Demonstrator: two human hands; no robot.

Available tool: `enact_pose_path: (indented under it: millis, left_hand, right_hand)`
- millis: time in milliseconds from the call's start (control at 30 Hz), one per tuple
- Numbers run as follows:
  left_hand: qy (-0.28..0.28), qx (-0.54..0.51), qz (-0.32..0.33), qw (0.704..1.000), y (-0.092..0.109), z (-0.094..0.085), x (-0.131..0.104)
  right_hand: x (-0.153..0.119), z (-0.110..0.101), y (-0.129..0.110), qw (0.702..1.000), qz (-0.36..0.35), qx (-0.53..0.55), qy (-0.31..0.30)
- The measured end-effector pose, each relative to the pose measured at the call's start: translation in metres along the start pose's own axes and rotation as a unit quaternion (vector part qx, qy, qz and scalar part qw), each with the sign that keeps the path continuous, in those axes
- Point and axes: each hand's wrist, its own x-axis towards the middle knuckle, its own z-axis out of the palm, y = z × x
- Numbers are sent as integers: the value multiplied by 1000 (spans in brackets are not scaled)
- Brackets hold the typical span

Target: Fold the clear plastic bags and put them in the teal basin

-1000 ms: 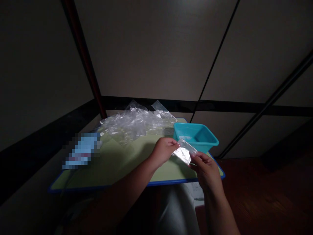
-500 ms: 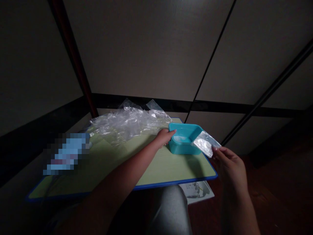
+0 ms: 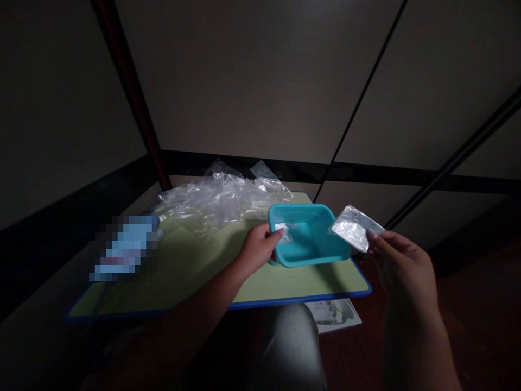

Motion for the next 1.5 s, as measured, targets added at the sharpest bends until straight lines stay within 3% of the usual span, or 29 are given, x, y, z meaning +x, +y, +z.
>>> enact_pose_path:
  millis: [100, 200, 367, 500, 733, 900, 1300, 1500]
  left_hand:
    - [24, -6, -1, 1000, -2, -13, -23]
    - [44, -9, 1, 999, -5, -22, -38]
    - [37, -17, 7, 999, -9, -29, -45]
    - [49, -22, 7, 999, -11, -29, -47]
    - [41, -27, 19, 999, -12, -29, -50]
    - [43, -18, 15, 999, -15, -29, -53]
    - [38, 12, 33, 999, -15, -26, -57]
    - [32, 14, 35, 999, -15, -27, -57]
  right_hand:
    - [-3, 14, -5, 998, 21, 0, -59]
    - [-3, 34, -10, 986, 48, -37, -158]
    - [6, 75, -11, 937, 102, -124, -312]
    - [10, 103, 8, 898, 145, -175, -376]
    - [10, 130, 44, 856, 131, -292, -406]
    - [14, 136, 55, 823, 66, -390, -408]
    - [15, 145, 56, 785, 2, -482, -389]
    - [12, 153, 59, 778, 27, -494, -386]
